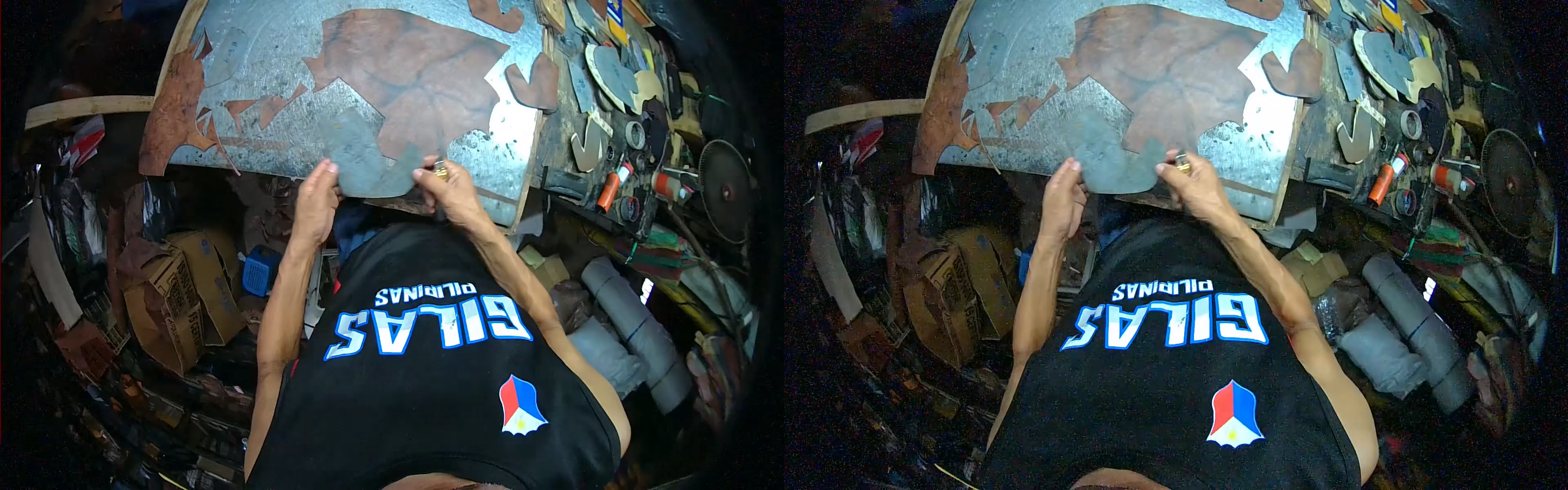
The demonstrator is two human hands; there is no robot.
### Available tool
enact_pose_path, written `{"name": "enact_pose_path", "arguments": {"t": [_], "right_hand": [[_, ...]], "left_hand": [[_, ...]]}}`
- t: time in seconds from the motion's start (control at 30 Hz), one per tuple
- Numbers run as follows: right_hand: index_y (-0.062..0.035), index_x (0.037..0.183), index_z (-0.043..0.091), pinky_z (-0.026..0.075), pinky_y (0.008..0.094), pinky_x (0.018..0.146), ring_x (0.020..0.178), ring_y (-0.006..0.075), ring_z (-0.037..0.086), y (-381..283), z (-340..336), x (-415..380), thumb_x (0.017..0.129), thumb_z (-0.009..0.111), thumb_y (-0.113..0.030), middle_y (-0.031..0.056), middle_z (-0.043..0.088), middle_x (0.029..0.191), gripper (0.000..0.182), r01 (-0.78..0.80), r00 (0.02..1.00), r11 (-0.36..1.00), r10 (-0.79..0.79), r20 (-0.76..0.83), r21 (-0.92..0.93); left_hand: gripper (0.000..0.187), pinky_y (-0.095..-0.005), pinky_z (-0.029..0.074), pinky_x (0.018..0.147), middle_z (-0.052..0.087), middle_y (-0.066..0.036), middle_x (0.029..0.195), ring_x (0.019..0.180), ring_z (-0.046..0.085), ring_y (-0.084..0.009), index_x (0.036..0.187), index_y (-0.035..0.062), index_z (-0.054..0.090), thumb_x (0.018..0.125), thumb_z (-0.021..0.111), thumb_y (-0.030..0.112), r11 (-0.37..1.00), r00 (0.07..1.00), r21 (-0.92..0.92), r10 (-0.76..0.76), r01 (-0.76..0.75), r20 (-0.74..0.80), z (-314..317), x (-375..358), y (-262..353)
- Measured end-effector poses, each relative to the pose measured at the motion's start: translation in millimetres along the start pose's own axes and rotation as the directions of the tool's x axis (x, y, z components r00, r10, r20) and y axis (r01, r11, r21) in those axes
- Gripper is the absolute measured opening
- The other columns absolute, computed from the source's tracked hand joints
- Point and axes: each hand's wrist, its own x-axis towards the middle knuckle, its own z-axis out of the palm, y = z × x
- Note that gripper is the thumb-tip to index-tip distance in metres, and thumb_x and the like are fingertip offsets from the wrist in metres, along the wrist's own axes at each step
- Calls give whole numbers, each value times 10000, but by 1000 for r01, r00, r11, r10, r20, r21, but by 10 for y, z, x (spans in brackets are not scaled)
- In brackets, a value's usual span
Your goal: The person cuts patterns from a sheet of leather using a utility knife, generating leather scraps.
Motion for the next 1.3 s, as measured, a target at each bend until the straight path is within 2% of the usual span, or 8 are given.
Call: {"name": "enact_pose_path", "arguments": {"t": [0.03, 0.07, 0.1, 0.13, 0.23, 0.8, 1.0, 1.3], "right_hand": [[-30, 1042, 591, 404, 225, 436, 506, 61, 499, -1, -104, -12, 940, 652, -189, -11, 585, 657, 199, 2, 998, 999, -4, -60, -46], [-19, 1077, 571, 401, 230, 432, 489, 73, 495, -33, -226, 16, 930, 662, -177, -6, 559, 621, 235, 39, 994, 997, -45, -101, -60], [-7, 1111, 551, 399, 235, 429, 473, 85, 491, -93, -345, 74, 919, 672, -166, -1, 533, 585, 277, 77, 986, 994, -88, -139, -77], [-6, 1099, 560, 396, 237, 426, 472, 84, 486, -166, -425, 116, 915, 671, -159, -2, 536, 590, 263, 62, 973, 991, -86, -213, -115], [-9, 1052, 577, 386, 238, 418, 471, 78, 476, -266, -599, 255, 907, 670, -140, -13, 531, 605, 217, 51, 960, 986, -92, -263, -159], [-32, 1295, 571, 549, 397, 723, 796, 310, 714, -42, -329, 302, 866, 663, -224, 216, 714, 910, 480, -33, 919, 784, -220, -327, -619], [-21, 1319, 581, 549, 420, 754, 831, 369, 710, -28, -397, 190, 875, 644, -246, 259, 707, 945, 502, -1, 883, 735, -319, -346, -678], [-50, 1395, 527, 525, 440, 611, 594, 311, 662, 72, 142, -197, 846, 590, -180, 232, 665, 701, 568, -191, 903, 737, -128, -411, -649]], "left_hand": [[391, -444, 467, 989, 618, -156, 1242, 1122, 617, -301, 1298, -15, 518, 978, 576, 202, 1000, 1000, -4, -4, 4, -5, 28, 4, -14], [369, -444, 470, 969, 616, -158, 1242, 1129, 605, -320, 1261, 0, 549, 950, 614, 188, 735, 934, 586, 338, -341, 119, 77, 22, -37], [350, -444, 473, 948, 613, -161, 1242, 1135, 593, -339, 1224, 15, 581, 921, 653, 174, 74, 770, 860, 489, -505, 409, 144, 42, -37], [356, -439, 474, 901, 614, -173, 1187, 1088, 585, -360, 1170, 34, 619, 859, 708, 182, -141, 670, 834, 532, -533, 518, 247, 64, 34], [347, -415, 483, 843, 631, -153, 1065, 959, 606, -331, 1161, 40, 634, 845, 717, 155, -271, 685, 837, 482, -476, 546, 269, 81, 30], [336, -461, 468, 845, 647, -170, 995, 962, 608, -362, 1122, 47, 649, 822, 716, 182, -204, 838, 885, 289, -418, 463, 92, 275, 347], [864, -535, 226, 1195, 342, -114, 1554, 1461, 241, -368, 1416, 179, 500, 698, 784, 567, -334, 721, 713, 122, -617, 682, 168, 855, 434], [816, -555, 218, 1177, 398, -128, 1522, 1445, 269, -380, 1353, 193, 579, 697, 745, 648, -334, 577, 545, 4, -769, 817, 63, 1244, 545]]}}
